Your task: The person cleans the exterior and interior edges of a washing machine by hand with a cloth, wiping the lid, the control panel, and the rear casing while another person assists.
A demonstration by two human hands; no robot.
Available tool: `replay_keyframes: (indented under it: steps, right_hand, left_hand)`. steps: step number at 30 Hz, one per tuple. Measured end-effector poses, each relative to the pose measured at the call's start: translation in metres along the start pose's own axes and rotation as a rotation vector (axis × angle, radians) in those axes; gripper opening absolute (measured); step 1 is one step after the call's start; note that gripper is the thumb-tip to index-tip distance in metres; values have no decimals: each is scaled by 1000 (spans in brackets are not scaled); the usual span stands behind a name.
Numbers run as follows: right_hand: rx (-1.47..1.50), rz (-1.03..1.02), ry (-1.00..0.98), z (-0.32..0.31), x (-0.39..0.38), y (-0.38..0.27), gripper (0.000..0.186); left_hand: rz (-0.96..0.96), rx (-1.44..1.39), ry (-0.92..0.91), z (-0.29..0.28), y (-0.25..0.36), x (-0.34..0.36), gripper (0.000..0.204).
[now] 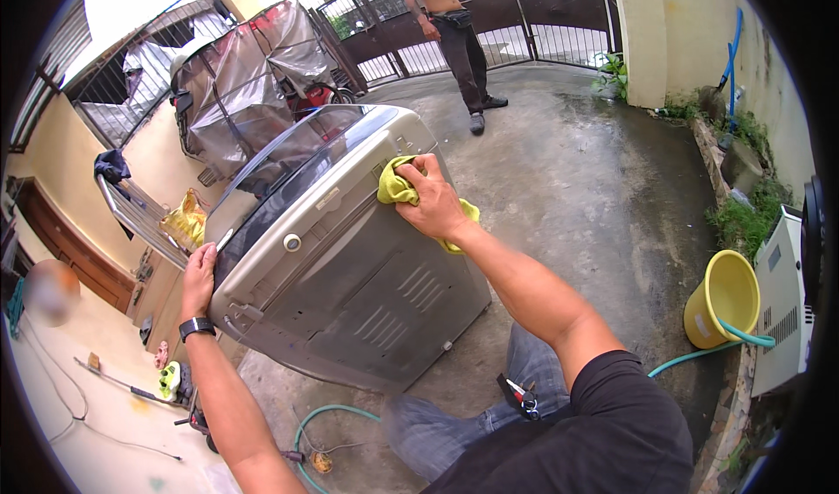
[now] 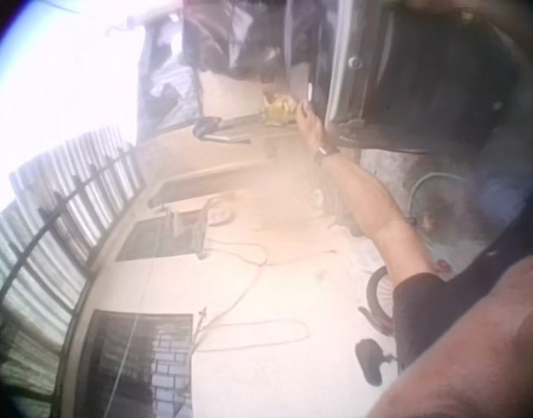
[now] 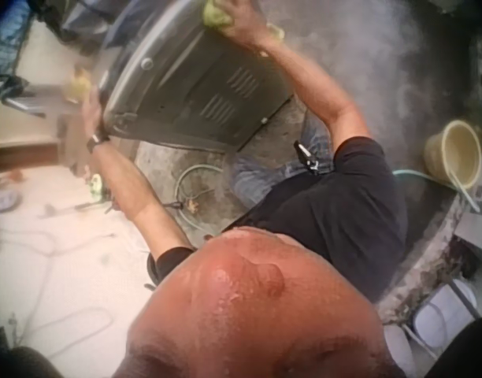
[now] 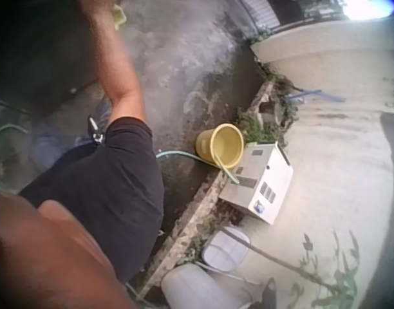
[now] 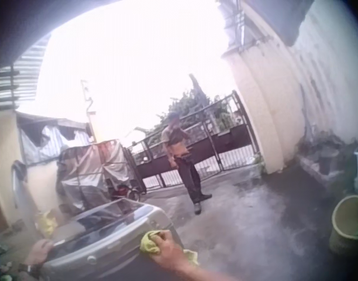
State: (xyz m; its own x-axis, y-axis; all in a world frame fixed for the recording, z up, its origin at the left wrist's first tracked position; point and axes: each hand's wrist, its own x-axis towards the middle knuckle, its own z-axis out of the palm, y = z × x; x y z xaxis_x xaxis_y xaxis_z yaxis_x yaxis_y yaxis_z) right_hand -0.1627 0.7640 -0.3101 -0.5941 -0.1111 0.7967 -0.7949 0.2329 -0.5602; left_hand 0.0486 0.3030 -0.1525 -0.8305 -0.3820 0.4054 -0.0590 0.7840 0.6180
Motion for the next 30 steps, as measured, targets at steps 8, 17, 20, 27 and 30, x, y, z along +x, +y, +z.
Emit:
replay_keyframes:
  steps: [8, 17, 20, 27, 30]
  right_hand:
    - [213, 216, -37, -34, 67, 21, 48]
    - [-323, -111, -645, -81, 132, 0, 53]
    - [-42, 169, -757, -78, 141, 6, 58]
    - [-198, 47, -659, -73, 132, 14, 58]
    - [-603, -142, -697, -91, 142, -3, 45]
  left_hand:
    - [26, 93, 17, 3, 2, -2, 43]
    - [21, 110, 16, 2, 3, 1, 48]
    - [24, 135, 0, 5, 4, 1, 48]
    - [20, 130, 4, 6, 6, -1, 48]
    - [0, 107, -4, 2, 7, -5, 48]
